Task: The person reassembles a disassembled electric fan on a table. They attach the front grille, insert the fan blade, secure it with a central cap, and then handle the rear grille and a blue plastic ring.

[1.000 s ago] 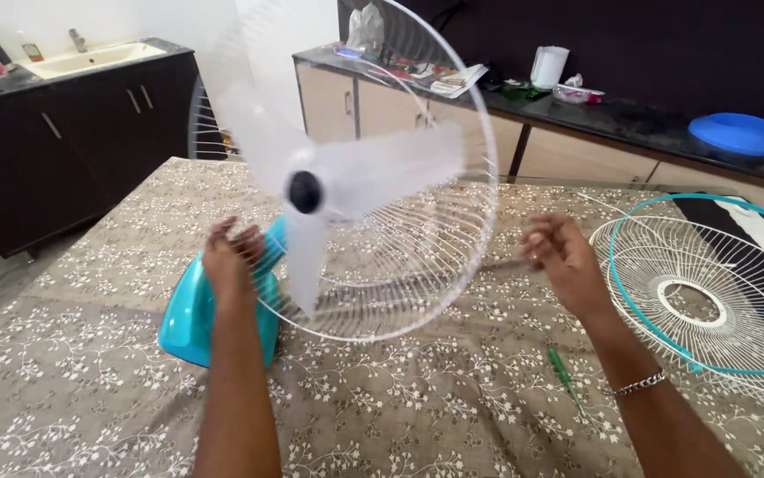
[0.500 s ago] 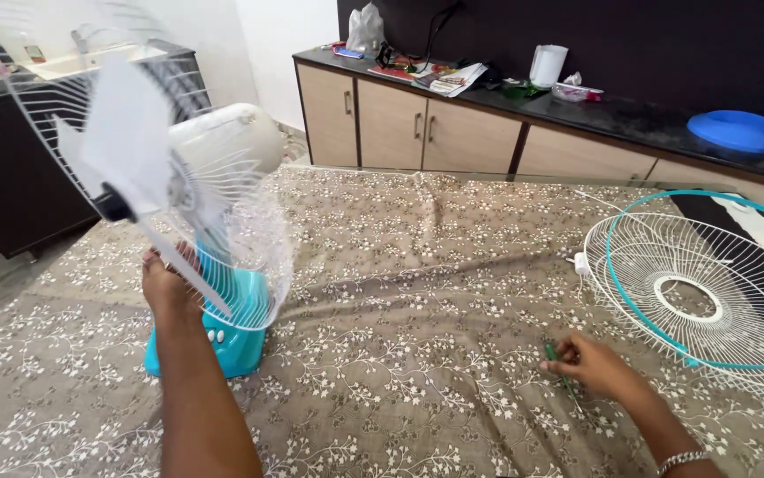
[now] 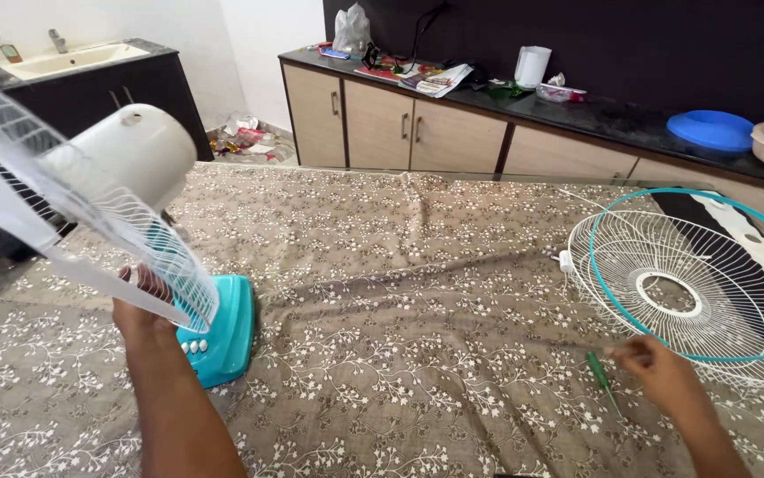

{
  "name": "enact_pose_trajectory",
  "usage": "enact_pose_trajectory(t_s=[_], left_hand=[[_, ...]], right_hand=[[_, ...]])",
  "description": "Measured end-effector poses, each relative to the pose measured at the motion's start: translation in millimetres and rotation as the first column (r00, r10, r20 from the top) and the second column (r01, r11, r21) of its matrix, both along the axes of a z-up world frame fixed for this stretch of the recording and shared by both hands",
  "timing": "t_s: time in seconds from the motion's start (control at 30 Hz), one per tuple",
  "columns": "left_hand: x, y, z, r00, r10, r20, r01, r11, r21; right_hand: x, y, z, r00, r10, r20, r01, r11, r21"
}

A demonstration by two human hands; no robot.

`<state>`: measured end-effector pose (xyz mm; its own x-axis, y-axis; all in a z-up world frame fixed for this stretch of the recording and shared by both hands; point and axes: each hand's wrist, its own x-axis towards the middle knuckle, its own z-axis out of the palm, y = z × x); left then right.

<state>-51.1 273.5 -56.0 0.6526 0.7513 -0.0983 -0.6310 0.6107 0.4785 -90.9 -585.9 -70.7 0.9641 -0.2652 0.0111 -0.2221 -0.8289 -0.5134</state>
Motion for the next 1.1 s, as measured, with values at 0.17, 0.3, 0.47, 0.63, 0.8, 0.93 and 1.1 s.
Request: enact_pose_trajectory(t_s=[0.17,0.3,0.47,0.63,0.8,0.93,1.1], left_hand=[[-2.1,-8.1,8.7,0.996,0.072,-0.060,-0.070,0.997,0.038],[-11.2,-25.9,13.5,0.994,0.045,-0.096,-0.046,0.999,-0.010],[-31.8,-84.4,-32.5,0.974,0.215,0.068,-0.189,0.944,-0.272],[-52.3,-174.5,-76.4,0.988,0.083,-0.133,-0.092,0.994,-0.059],[-58.6,-256.8,-64.7,0.852,-0.280,-0.443,0.350,0.933,0.083],[-52.4,-298.7,-43.4,0.631,-0.394,-0.668,0.651,0.738,0.178],[-38.2,-328.5,-44.8,0.616,-0.477,-0.627,0.773,0.521,0.362]], right_hand=[[15.3,-19.8,32.2,0.991,-0.034,0.128,0.052,0.988,-0.143],[59.0,-30.1,31.3,0.981,0.001,-0.194,-0.017,0.997,-0.079],[93.2,-42.8,23.8,0.962,0.089,-0.260,-0.118,0.988,-0.098],[100.9,-55.5,25.9,0.917,0.133,-0.377,-0.210,0.962,-0.172],[94.0,-73.0,22.6,0.880,0.099,-0.465,-0.247,0.931,-0.269],[87.0,-86.0,19.7,0.859,-0.028,-0.511,-0.162,0.932,-0.323],[76.9,-99.5,20.9,0.828,-0.035,-0.559,-0.194,0.919,-0.344]])
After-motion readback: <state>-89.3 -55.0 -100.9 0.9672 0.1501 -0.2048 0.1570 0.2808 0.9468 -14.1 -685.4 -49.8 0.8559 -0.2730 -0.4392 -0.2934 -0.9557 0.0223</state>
